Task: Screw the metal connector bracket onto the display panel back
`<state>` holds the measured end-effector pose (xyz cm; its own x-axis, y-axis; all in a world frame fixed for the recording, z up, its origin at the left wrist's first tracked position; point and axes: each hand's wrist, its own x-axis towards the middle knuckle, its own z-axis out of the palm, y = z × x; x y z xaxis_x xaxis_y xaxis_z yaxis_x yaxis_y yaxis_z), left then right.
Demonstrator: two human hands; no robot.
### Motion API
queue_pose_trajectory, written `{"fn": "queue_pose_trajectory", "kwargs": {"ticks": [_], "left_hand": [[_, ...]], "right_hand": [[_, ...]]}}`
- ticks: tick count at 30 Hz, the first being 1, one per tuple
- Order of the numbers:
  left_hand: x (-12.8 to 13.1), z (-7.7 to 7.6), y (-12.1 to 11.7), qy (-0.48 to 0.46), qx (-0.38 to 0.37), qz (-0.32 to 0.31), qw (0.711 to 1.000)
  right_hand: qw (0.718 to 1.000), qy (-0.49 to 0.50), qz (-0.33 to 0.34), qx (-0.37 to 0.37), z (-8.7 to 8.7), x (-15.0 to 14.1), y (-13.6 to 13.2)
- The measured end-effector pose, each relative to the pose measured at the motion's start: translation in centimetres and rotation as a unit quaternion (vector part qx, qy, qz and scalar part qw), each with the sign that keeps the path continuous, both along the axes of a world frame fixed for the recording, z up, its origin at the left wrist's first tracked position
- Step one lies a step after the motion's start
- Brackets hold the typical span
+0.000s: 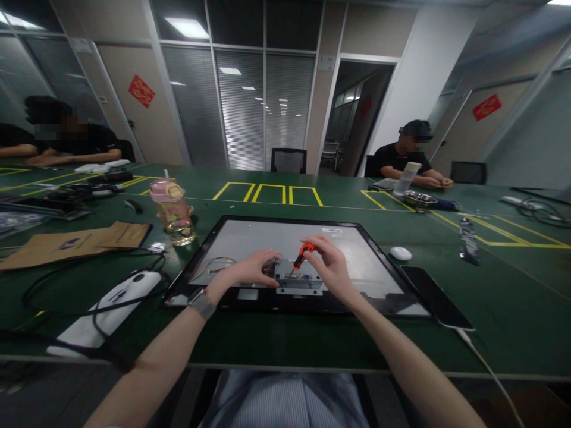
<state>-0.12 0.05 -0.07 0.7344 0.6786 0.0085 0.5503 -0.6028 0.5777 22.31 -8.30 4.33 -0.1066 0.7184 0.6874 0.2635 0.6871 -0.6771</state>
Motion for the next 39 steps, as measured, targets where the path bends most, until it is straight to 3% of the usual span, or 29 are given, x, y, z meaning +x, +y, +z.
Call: {"fn": "queue_pose_trajectory", "kwargs": {"ticks": [5,11,17,23,29,33,35,39], "left_hand": [[0.16,0.18,-0.09,0.014,0.005,0.0,1.0],[0.07,0.18,-0.15,-0.002,0.008,0.0,1.0],[0.0,0.07,-0.09,0.007,0.006,0.003,1.0],[0.07,0.28,-0.15,0.004,-0.001,-0.001,1.0],[0.05,0.35,-0.1,0.019,-0.006,0.005,1.0],[0.01,0.15,-0.02,0.007,-0.005,0.002,1.0],[-0.02,0.06,0.04,0.004,-0.003,-0.001,1.0],[-0.06,-0.1,0.19,0.012,0.002,-0.003,1.0]], "right_hand": [[0.996,0.018,0.082,-0.04,0.26,-0.08,-0.31],[1.0,0.024,-0.017,0.003,-0.29,0.02,0.33],[0.994,0.035,0.098,-0.046,-0.11,0.09,0.23],[1.0,0.007,-0.007,0.005,-0.27,-0.01,0.26],[0.995,0.016,0.098,-0.032,-0.11,-0.03,0.08],[1.0,0.015,0.009,-0.002,-0.27,0.04,0.41],[1.0,0.015,-0.003,0.005,-0.27,0.13,0.49],[0.995,0.031,0.094,-0.031,-0.26,0.17,0.45]]}}
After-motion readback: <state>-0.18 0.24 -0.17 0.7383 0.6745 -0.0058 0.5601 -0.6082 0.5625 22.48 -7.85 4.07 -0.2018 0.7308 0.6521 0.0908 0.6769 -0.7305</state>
